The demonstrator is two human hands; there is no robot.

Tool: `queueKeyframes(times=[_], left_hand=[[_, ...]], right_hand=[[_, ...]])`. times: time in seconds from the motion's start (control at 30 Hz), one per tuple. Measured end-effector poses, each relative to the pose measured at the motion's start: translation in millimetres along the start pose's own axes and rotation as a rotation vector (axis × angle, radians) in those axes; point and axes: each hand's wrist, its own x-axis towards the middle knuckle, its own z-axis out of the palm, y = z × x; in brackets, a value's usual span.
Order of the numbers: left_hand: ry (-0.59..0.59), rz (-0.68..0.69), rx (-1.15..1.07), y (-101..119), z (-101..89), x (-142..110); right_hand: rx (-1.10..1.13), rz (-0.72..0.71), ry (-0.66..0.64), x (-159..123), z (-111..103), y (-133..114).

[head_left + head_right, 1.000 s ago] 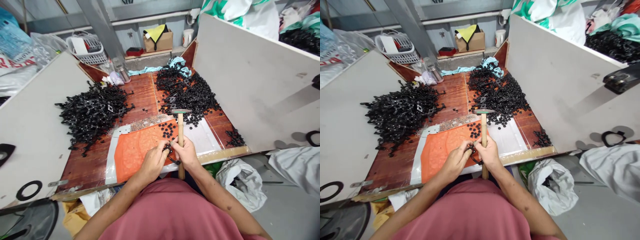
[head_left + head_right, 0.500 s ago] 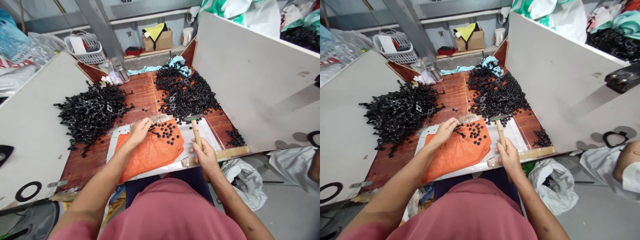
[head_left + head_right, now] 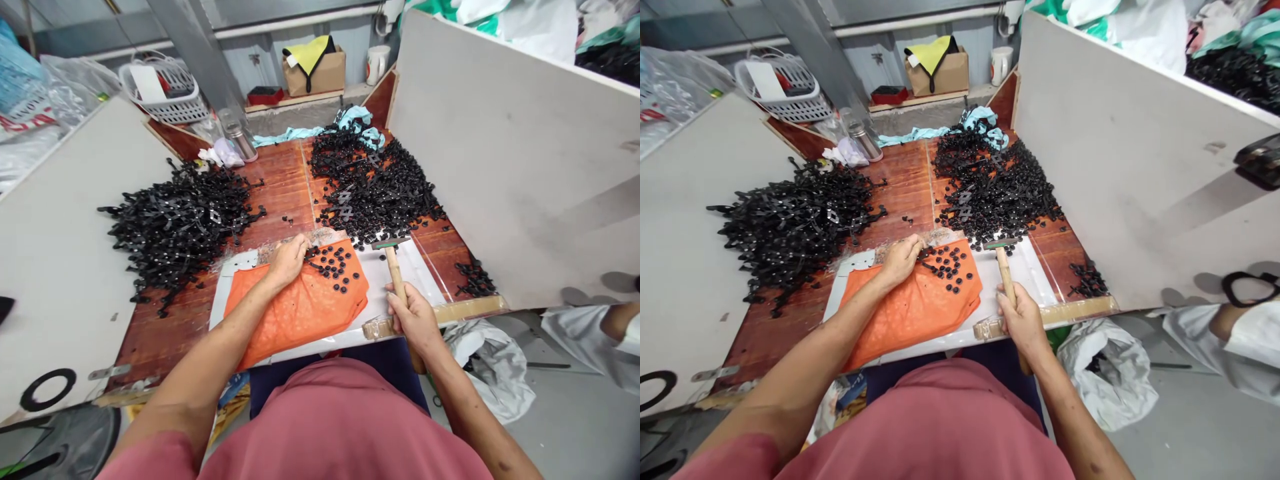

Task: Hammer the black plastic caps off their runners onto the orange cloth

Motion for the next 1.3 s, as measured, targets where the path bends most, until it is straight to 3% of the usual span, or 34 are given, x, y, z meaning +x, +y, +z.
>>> queueKeyframes(times=[0.37, 0.63, 0.77, 0.87, 1.07, 1.2, 1.3], left_hand=[[-0.035, 0.022, 0.204, -1, 2.3, 1], [-0.083, 0.006, 0.421, 11, -5.3, 1], [-0.098, -0.006, 0.440, 14, -10.6, 4], [-0.102, -0.010, 0.432, 15, -13.9, 7], [-0.115, -0.041, 0.392, 16, -15.3, 8], [-0.124, -0.052, 0.376, 16, -14.2, 9], [-0.122, -0.039, 0.380, 13, -12.9, 9]], right_hand=[[-0.029, -0.017, -0.023, 0, -3, 0], [-0.647, -0.409, -0.131, 23, 3, -50], [-0.775, -0.415, -0.181, 38, 20, -72], [-0.764, -0.504, -0.181, 43, 30, -80], [-0.990, -0.495, -0.242, 45, 42, -81], [-0.935, -0.573, -0.173, 46, 42, -82], [-1.073, -0.523, -0.230, 47, 44, -83]])
